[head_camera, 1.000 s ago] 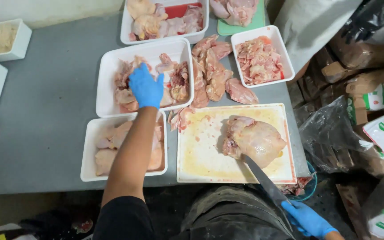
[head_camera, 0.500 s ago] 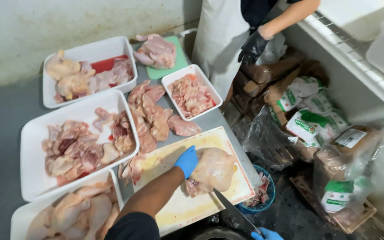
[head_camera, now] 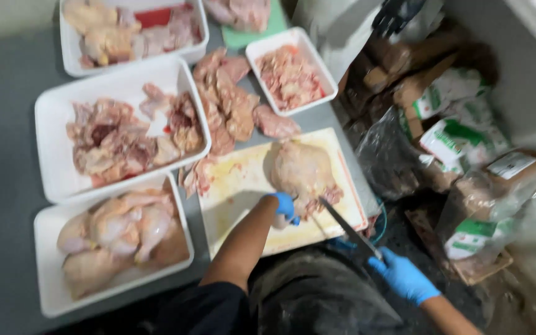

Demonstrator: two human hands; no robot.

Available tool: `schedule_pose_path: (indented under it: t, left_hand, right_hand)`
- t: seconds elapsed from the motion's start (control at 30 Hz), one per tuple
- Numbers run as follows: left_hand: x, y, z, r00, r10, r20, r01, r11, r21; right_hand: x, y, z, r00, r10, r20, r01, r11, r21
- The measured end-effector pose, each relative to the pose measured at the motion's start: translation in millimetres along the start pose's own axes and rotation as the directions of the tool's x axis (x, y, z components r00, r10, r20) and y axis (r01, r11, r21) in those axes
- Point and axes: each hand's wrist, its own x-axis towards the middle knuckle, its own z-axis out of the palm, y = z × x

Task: Deboning and cutting whole chickens into various parts on a cutting board in a food processing environment.

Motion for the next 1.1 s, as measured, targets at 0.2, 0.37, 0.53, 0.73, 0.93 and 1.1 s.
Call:
schedule_pose_path:
  t: [0.2, 0.37, 0.53, 0.73, 0.93, 1.1]
  left_hand:
    - [-35.7, -37.6, 22.5, 0.998, 0.039, 0.040, -0.008, 0.809, -0.588]
    - [-67.1, -14.6, 11.1, 0.990, -0.032, -0.137, 0.000, 0.973, -0.230]
    - [-0.4, -57.6, 38.5, 0.918, -0.010, -0.397, 0.148, 0.935, 0.321]
    - [15.8, -106.8, 96.6, 0.527, 0.434, -0.730, 0.052, 0.841, 0.538]
    - [25.1, -119.3, 129.6, 0.429, 0.392, -0.814, 0.301, 0.787, 0.538]
    - [36.7, -131.4, 136.4, 0.244, 0.512, -0.824, 0.225, 0.796, 0.561]
  right_hand:
    - [-0.4, -104.3, -55.8, 0.992, -0.087, 0.090, 0.107, 0.961, -0.254]
    - [60.3, -163.5, -39.0, 0.977, -0.170, 0.132, 0.213, 0.850, -0.482]
    - [46.7, -134.8, -42.3, 0.978, -0.133, 0.164, 0.207, 0.747, -0.632]
    - [58.6, -163.8, -23.5, 0.970, -0.088, 0.227, 0.189, 0.861, -0.473]
    - [-3.8, -129.2, -65.5, 0.958, 0.117, 0.262, 0.041, 0.848, -0.529]
    - [60.8, -179.9, -30.6, 0.954, -0.081, 0.289, 0.196, 0.897, -0.397]
